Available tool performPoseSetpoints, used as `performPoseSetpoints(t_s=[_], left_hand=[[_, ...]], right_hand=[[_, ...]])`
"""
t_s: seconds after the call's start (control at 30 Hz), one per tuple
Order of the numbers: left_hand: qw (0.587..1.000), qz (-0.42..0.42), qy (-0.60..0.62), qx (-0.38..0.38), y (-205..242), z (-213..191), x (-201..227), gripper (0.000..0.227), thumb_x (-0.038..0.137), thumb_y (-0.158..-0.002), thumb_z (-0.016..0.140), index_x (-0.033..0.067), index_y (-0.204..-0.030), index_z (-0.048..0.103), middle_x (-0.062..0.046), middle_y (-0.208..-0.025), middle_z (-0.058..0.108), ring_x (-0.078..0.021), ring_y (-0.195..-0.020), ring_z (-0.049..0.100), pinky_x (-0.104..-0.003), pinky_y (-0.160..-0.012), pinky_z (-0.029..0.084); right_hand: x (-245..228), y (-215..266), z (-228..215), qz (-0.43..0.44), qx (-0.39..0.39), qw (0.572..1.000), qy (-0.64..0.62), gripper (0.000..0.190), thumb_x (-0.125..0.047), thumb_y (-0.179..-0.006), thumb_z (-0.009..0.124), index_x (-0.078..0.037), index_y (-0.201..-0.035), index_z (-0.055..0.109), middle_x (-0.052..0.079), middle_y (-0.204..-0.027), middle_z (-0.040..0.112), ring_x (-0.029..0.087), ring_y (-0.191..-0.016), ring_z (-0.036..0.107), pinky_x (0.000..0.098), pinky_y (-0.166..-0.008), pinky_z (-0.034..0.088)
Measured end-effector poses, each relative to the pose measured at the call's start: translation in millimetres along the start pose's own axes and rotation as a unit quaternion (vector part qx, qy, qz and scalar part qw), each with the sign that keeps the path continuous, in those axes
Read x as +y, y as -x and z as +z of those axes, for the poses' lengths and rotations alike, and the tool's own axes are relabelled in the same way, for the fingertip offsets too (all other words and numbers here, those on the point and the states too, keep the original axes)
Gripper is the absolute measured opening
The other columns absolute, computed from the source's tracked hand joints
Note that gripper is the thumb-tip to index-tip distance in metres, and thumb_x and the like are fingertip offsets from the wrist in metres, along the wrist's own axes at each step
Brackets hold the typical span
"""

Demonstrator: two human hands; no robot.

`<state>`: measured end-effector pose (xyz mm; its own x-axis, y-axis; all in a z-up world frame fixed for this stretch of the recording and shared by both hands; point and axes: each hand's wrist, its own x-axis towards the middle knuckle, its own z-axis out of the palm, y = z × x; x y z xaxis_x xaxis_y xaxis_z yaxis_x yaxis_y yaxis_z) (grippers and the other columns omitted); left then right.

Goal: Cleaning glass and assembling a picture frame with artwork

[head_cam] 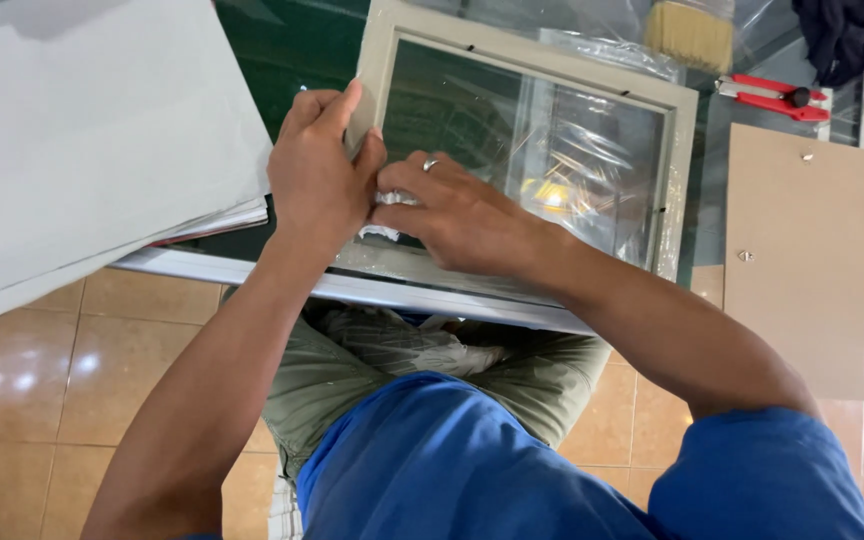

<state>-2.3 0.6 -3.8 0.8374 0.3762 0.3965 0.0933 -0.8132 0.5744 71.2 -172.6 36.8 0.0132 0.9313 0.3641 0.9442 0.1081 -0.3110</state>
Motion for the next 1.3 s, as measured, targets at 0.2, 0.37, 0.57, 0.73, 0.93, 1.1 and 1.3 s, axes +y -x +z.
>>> performPoseSetpoints(t_s=[0.2,0.37,0.57,0.73,0.93,1.1,1.3], left_hand=[[1.0,0.006,0.011,-0.001,0.3,7.7,-8.1,0.039,0.013,-0.096,0.072,0.0016,-0.134,0.069,-0.01,-0.112,0.062,-0.0239,-0.091,0.064,-0.036,-0.075,0.054],[1.0,0.003,-0.004,-0.003,-0.2,7.2,-6.2,0.039,0.013,-0.097,0.072,0.001,-0.134,0.069,-0.009,-0.112,0.062,-0.023,-0.091,0.063,-0.035,-0.075,0.054],[1.0,0.016,-0.01,0.008,0.4,8.5,-8.8,0.039,0.012,-0.096,0.074,-0.0001,-0.133,0.069,-0.009,-0.111,0.061,-0.0224,-0.092,0.063,-0.035,-0.074,0.055],[1.0,0.021,-0.005,0.014,-0.5,7.4,-6.5,0.038,0.01,-0.095,0.074,-0.0021,-0.131,0.07,-0.01,-0.11,0.062,-0.0221,-0.09,0.064,-0.034,-0.073,0.055],[1.0,0.026,-0.005,0.012,0.5,5.5,-5.9,0.041,0.007,-0.093,0.075,-0.003,-0.132,0.068,-0.01,-0.108,0.06,-0.0214,-0.089,0.063,-0.033,-0.073,0.055],[1.0,0.003,0.013,0.012,1.0,1.6,-0.9,0.037,0.007,-0.093,0.076,-0.0034,-0.128,0.07,-0.012,-0.107,0.063,-0.0233,-0.083,0.066,-0.035,-0.072,0.055],[1.0,-0.008,0.001,-0.012,-0.1,6.0,-4.8,0.039,0.013,-0.098,0.071,-0.0001,-0.134,0.068,-0.012,-0.113,0.062,-0.0229,-0.088,0.065,-0.035,-0.074,0.055]], right_hand=[[27.4,107.5,-60.6,0.14,0.051,0.986,0.069,0.025,0.01,-0.096,0.073,-0.009,-0.111,0.081,0.014,-0.121,0.061,0.023,-0.088,0.061,0.029,-0.064,0.053],[8.2,195.8,-101.9,0.252,-0.034,0.958,0.133,0.042,0.014,-0.084,0.073,-0.012,-0.117,0.078,0.008,-0.128,0.061,0.023,-0.101,0.066,0.0343,-0.085,0.059],[30.4,181.1,-76.9,0.168,-0.072,0.969,0.167,0.049,0.016,-0.075,0.07,-0.011,-0.116,0.077,0.01,-0.127,0.061,0.025,-0.107,0.067,0.035,-0.089,0.056],[40.9,105.8,-38.8,0.078,-0.063,0.987,0.128,0.06,0.02,-0.074,0.062,-0.016,-0.121,0.069,0.009,-0.13,0.06,0.031,-0.115,0.063,0.0388,-0.088,0.059],[33.0,16.1,-7.2,-0.004,-0.01,0.999,0.045,0.036,0.014,-0.082,0.067,-0.004,-0.112,0.076,0.011,-0.124,0.06,0.03,-0.111,0.06,0.0372,-0.091,0.055],[30.5,-0.4,0.9,0.001,0.03,1.0,0.006,0.032,0.011,-0.086,0.067,-0.007,-0.112,0.073,0.008,-0.124,0.058,0.031,-0.107,0.058,0.0403,-0.097,0.049],[45.7,112.1,-74.5,0.205,-0.005,0.965,0.163,0.022,-0.002,-0.104,0.069,-0.017,-0.113,0.082,0.005,-0.124,0.057,0.02,-0.106,0.059,0.0311,-0.087,0.059]])
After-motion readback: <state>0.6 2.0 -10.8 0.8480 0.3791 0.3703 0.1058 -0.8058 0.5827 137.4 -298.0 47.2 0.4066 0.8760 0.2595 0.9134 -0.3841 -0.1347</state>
